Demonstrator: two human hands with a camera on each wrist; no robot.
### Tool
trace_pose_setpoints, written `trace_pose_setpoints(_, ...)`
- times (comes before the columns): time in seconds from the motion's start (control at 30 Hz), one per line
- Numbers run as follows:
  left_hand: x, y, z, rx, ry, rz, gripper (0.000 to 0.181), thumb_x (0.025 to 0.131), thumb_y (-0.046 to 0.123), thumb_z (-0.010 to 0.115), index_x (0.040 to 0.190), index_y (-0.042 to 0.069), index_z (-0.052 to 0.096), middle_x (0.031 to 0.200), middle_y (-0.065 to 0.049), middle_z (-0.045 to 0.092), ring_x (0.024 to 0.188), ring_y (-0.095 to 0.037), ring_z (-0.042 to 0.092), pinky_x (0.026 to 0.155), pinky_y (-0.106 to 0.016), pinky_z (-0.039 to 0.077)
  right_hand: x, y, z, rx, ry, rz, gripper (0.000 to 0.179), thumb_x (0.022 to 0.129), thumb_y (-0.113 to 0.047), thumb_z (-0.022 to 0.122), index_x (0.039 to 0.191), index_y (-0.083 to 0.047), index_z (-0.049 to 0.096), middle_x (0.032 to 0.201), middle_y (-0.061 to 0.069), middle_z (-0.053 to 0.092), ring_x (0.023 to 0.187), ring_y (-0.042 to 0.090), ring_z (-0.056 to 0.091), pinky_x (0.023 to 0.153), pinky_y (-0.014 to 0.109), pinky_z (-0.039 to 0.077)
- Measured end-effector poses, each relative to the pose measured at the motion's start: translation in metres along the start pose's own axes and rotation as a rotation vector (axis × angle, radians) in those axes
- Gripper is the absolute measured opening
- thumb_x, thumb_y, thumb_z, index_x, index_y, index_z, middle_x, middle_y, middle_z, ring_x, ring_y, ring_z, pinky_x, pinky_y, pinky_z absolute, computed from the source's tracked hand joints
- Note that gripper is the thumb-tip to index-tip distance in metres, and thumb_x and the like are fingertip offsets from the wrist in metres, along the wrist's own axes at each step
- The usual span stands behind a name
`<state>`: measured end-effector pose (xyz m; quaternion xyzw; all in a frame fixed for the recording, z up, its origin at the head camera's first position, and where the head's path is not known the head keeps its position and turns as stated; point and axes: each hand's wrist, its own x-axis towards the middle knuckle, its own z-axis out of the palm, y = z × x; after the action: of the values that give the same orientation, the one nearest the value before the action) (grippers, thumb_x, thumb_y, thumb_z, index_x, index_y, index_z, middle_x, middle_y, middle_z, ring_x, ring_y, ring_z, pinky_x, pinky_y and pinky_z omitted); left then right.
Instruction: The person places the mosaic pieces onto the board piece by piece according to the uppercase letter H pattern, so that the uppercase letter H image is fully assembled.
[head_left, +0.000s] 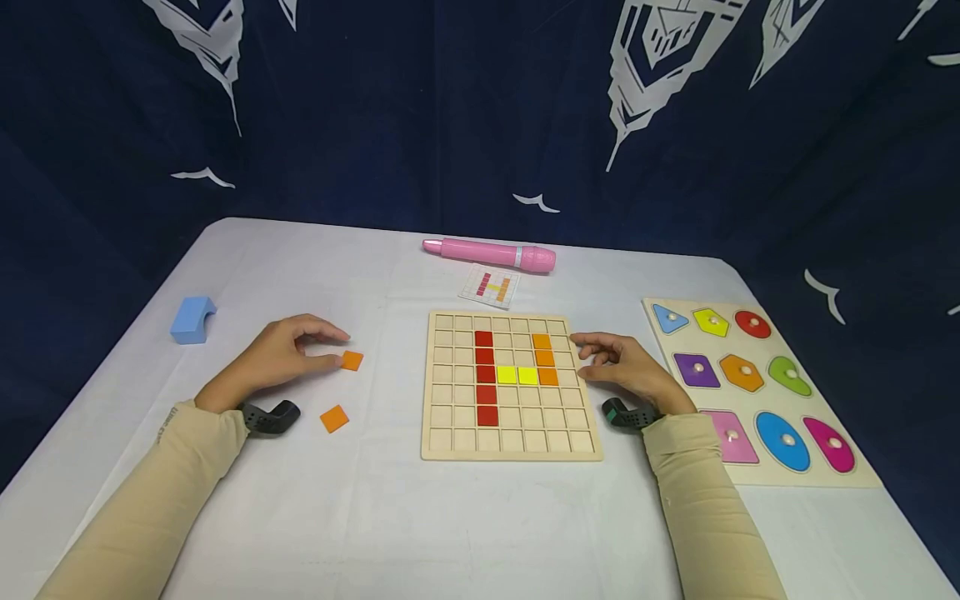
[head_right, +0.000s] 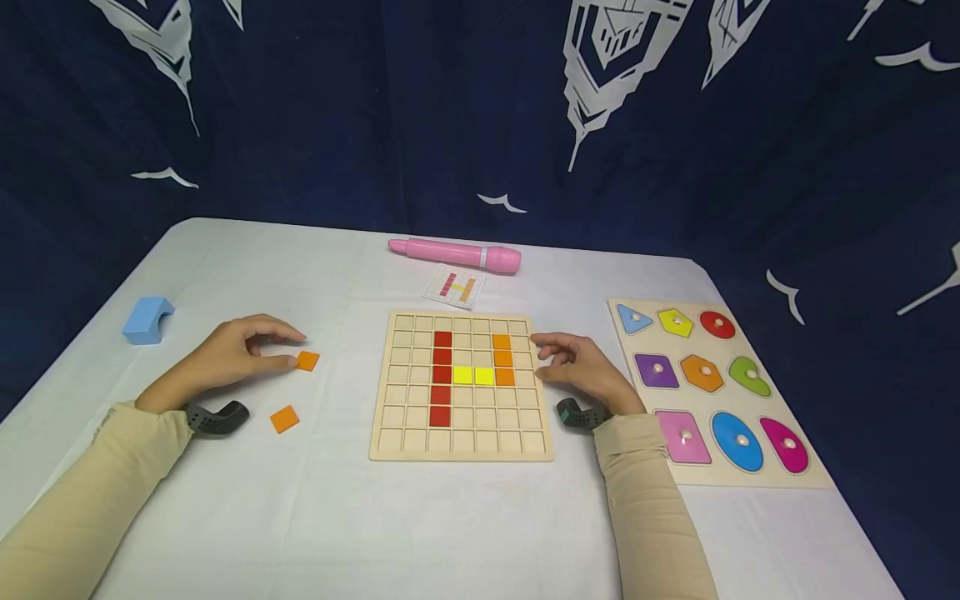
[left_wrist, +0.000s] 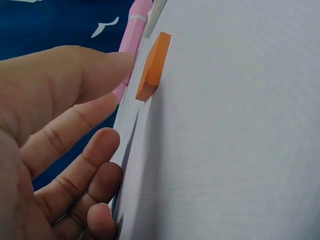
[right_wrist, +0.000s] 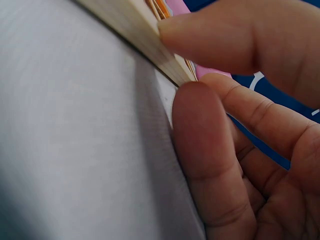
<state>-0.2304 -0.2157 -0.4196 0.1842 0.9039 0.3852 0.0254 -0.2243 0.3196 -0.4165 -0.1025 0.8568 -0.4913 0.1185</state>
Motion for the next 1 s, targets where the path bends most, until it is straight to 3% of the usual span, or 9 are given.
trace_pose_setpoints(0.17,-0.0012,-0.0002,0.0013,0.014,-0.023,0.003,0.036,0.088,0.017,0.091,0.121,0.007,0.081,0.127,-0.012,0.073,0.112,-0.026,0.060,0.084,-0.028,0.046,0.0002,0.0005,0.0005,-0.010,0.004,0.005,0.062,0.090,0.001,0.079,0.147,0.012,0.057,0.112,0.015,0.064,0.088,0.014,0.054,0.077,0.020,0.046)
trace_pose_setpoints(0.37,-0.0005,-0.0028,0.0024,0.036,-0.044,0.010,0.033,0.089,0.015,0.090,0.120,0.008,0.082,0.131,-0.015,0.069,0.125,-0.035,0.059,0.092,-0.044,0.049,0.0003,-0.0002,0.0009,-0.023,0.007,0.006,0.062,0.090,0.001,0.079,0.147,0.011,0.057,0.112,0.016,0.064,0.088,0.015,0.053,0.077,0.020,0.045)
trace_pose_setpoints(0.6,0.0000,-0.0018,0.0041,0.035,-0.051,0.011,0.030,0.090,0.015,0.088,0.118,0.007,0.083,0.132,-0.017,0.067,0.129,-0.040,0.058,0.103,-0.062,0.051,0.0002,-0.0006,0.0007,-0.029,0.009,0.008,0.062,0.090,0.001,0.079,0.147,0.011,0.057,0.112,0.016,0.064,0.088,0.015,0.053,0.077,0.021,0.044)
trace_pose_setpoints(1.0,-0.0006,-0.0022,0.0058,0.050,-0.010,0.038,0.028,0.089,0.013,0.089,0.117,0.007,0.083,0.127,-0.015,0.072,0.124,-0.037,0.061,0.098,-0.051,0.051,0.0004,-0.0009,0.0013,-0.020,0.004,0.001,0.061,0.091,0.002,0.078,0.147,0.012,0.057,0.111,0.014,0.064,0.087,0.015,0.054,0.077,0.020,0.046)
